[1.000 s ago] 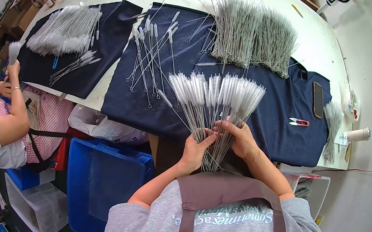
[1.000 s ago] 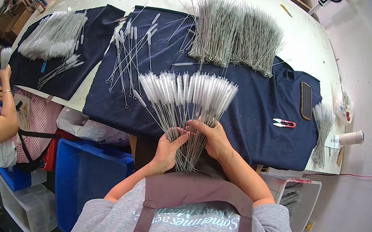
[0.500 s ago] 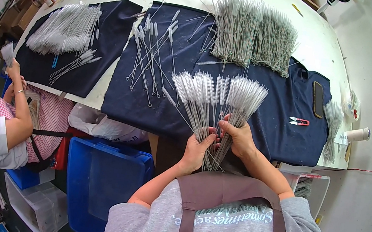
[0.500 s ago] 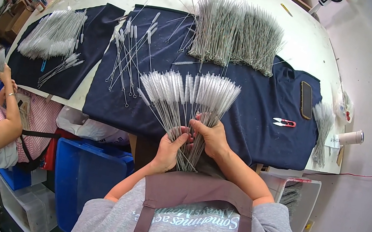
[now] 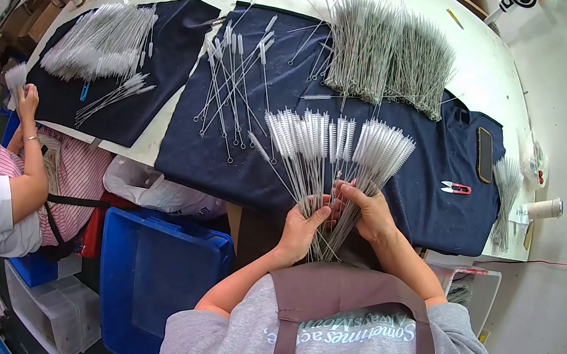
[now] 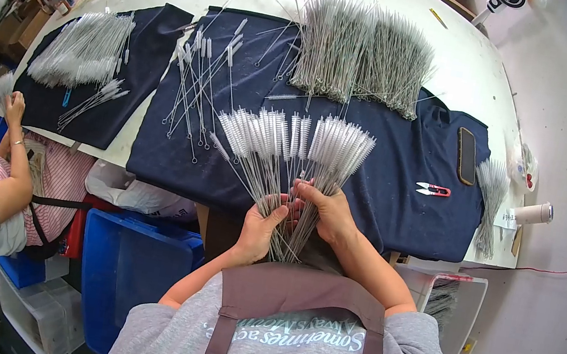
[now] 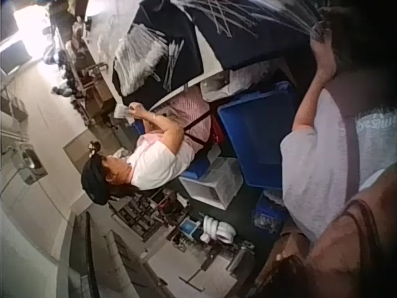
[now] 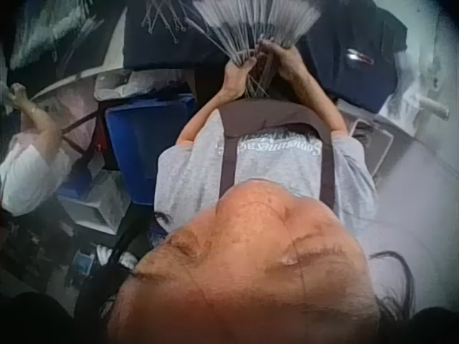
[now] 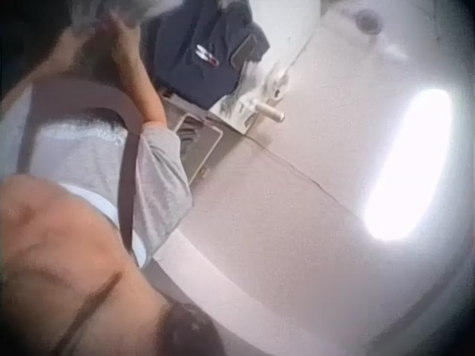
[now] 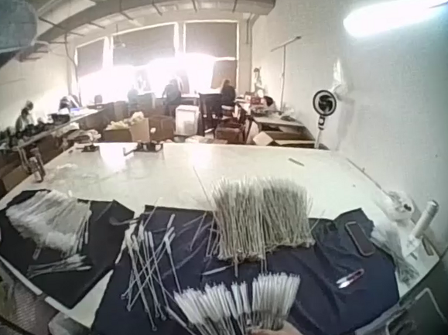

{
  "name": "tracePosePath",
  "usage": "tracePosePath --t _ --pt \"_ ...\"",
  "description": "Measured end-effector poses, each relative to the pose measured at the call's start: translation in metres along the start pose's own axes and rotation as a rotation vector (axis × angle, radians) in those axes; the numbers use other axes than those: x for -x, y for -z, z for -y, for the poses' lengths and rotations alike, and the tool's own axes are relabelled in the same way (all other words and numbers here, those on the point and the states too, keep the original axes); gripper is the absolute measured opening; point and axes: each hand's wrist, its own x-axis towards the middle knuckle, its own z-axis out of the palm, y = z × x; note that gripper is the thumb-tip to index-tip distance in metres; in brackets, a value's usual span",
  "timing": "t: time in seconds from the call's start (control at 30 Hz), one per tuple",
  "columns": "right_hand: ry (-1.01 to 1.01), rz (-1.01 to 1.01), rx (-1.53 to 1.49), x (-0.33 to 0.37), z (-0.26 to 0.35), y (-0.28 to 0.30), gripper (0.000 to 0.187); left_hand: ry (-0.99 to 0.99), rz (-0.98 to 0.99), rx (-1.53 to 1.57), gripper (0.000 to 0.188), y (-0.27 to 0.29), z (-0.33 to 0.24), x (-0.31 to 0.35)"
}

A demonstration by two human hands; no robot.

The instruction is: The person bundles and sorts white plastic brush heads by hand, placing them into blue bins.

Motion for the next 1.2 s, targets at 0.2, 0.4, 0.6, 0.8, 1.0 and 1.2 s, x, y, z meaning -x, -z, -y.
tracePosePath --t 0.2,0.4,0.6,0.8,1.0,1.2 --pt "-0.065 0.006 -0.01 0.012 0.012 -0.013 0.013 0.084 0.125 0.116 0.031 0.001 -0.012 0.003" --pt "-0.011 -0.012 0.035 0.001 0.0 0.005 0.014 0.018 0.069 -0.009 0.025 -0.003 -0.014 0.003" --pt "-0.017 0.005 0.048 0.005 0.002 0.002 0.014 0.004 -0.006 -0.026 0.028 0.0 -0.011 0.004" --pt "-0.01 0.054 0.007 0.011 0.005 0.003 0.015 -0.006 0.1 0.007 0.029 -0.002 -0.007 0.0" --pt "-0.08 0.076 0.067 0.007 0.001 -0.001 0.02 0.026 0.153 0.022 0.037 0.007 -0.004 0.001" --pt "-0.069 0.197 0.089 0.0 0.0 0.005 0.019 0.037 0.273 0.04 0.043 0.011 0.007 0.001"
